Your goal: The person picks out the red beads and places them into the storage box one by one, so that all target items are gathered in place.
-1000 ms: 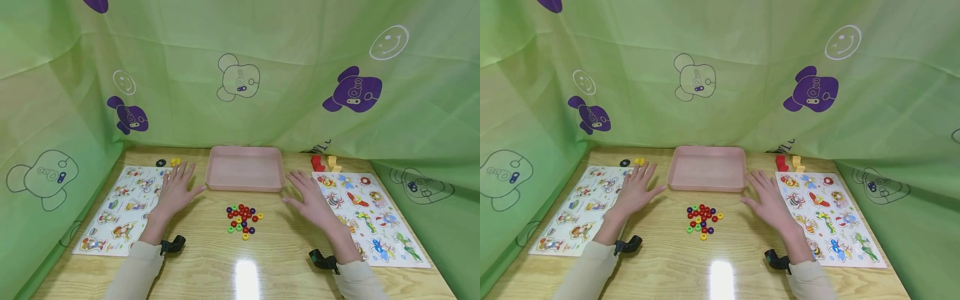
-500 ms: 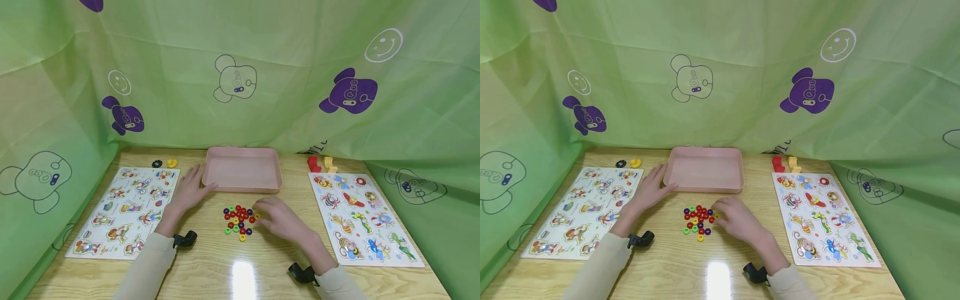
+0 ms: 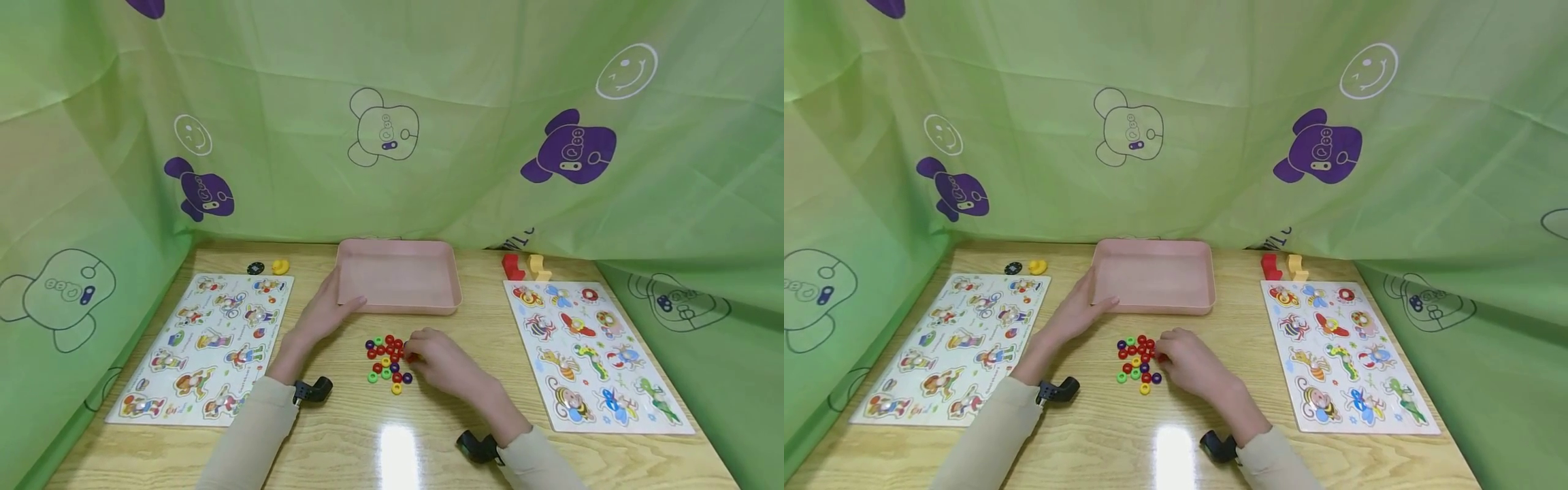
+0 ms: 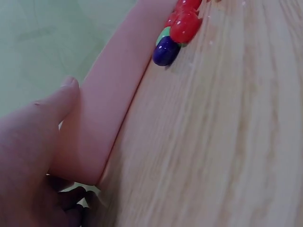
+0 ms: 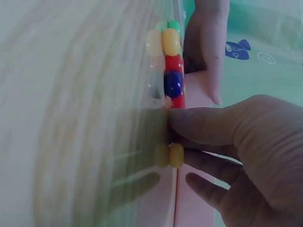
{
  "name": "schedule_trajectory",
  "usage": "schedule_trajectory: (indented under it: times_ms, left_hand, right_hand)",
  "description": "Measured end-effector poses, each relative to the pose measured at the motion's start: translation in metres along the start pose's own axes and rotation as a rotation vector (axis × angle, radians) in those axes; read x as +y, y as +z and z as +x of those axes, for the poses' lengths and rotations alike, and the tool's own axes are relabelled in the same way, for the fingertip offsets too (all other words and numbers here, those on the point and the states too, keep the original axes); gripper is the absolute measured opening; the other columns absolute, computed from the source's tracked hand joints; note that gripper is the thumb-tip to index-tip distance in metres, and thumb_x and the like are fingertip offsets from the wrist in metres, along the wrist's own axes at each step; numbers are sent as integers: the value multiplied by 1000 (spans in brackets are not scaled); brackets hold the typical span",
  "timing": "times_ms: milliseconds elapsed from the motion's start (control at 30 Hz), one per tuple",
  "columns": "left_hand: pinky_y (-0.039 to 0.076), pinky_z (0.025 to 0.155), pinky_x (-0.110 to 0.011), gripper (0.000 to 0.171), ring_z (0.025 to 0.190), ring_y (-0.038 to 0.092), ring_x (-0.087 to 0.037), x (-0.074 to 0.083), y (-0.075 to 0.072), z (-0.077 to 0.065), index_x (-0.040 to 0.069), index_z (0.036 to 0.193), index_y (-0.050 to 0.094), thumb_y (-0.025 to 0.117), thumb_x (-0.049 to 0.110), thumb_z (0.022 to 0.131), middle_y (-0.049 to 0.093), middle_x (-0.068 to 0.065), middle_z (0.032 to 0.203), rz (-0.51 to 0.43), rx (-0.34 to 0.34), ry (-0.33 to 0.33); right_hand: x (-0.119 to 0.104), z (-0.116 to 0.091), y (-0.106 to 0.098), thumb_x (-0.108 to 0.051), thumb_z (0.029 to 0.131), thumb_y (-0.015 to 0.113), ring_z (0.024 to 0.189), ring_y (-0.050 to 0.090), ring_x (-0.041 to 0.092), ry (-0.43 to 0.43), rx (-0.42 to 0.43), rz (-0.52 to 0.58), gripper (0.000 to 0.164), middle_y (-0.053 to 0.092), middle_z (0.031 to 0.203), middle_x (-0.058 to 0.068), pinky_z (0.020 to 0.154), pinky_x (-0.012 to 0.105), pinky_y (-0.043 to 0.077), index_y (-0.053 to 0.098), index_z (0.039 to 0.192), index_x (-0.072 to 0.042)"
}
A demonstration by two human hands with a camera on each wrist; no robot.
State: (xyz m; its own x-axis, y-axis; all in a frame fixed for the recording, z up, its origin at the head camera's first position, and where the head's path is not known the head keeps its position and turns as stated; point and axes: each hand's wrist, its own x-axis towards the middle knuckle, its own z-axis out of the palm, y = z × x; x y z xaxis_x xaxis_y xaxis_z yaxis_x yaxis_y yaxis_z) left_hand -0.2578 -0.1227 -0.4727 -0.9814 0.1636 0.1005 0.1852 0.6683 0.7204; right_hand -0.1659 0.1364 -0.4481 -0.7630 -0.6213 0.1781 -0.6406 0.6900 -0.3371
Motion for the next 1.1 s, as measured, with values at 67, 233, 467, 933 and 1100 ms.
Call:
schedule_trajectory:
  times_ms: [67,233,467,933,1100]
  left_hand:
    - [22,114,-51,98,143,18,-30,-1,0,-1,19,150,-2,56,58,83,9,-11,157,-12,10,-5]
    - [19,115,-50,99,143,15,-31,-2,-2,-5,22,149,-6,57,58,82,7,-12,157,-26,15,-28]
    - [19,116,-48,100,143,15,-31,-3,-4,-3,21,148,-9,58,55,83,6,-15,157,-36,26,-18]
    - [20,116,-46,99,143,18,-28,2,5,-1,21,149,-9,58,54,84,6,-11,157,-66,-6,3]
    - [20,116,-45,101,143,16,-29,1,5,-2,16,149,-8,57,56,83,7,-15,157,-33,-7,-11]
  right_hand:
    - [-2,3,1,-9,81,68,82,55,3,-1,-9,2,14,64,85,-11,77,22,51,69,88,-20]
    - [-6,13,-6,-9,81,68,83,56,5,58,-11,60,12,64,86,-9,75,21,51,69,89,-18]
    - [14,52,-25,0,79,68,86,60,15,187,170,259,12,66,87,-2,77,29,53,68,87,-8]
    - [80,111,-9,11,66,63,56,49,17,385,396,311,15,60,61,6,48,23,40,64,66,-3]
    - [84,113,-2,4,71,70,58,50,14,442,316,214,15,61,63,2,51,21,39,63,66,-9]
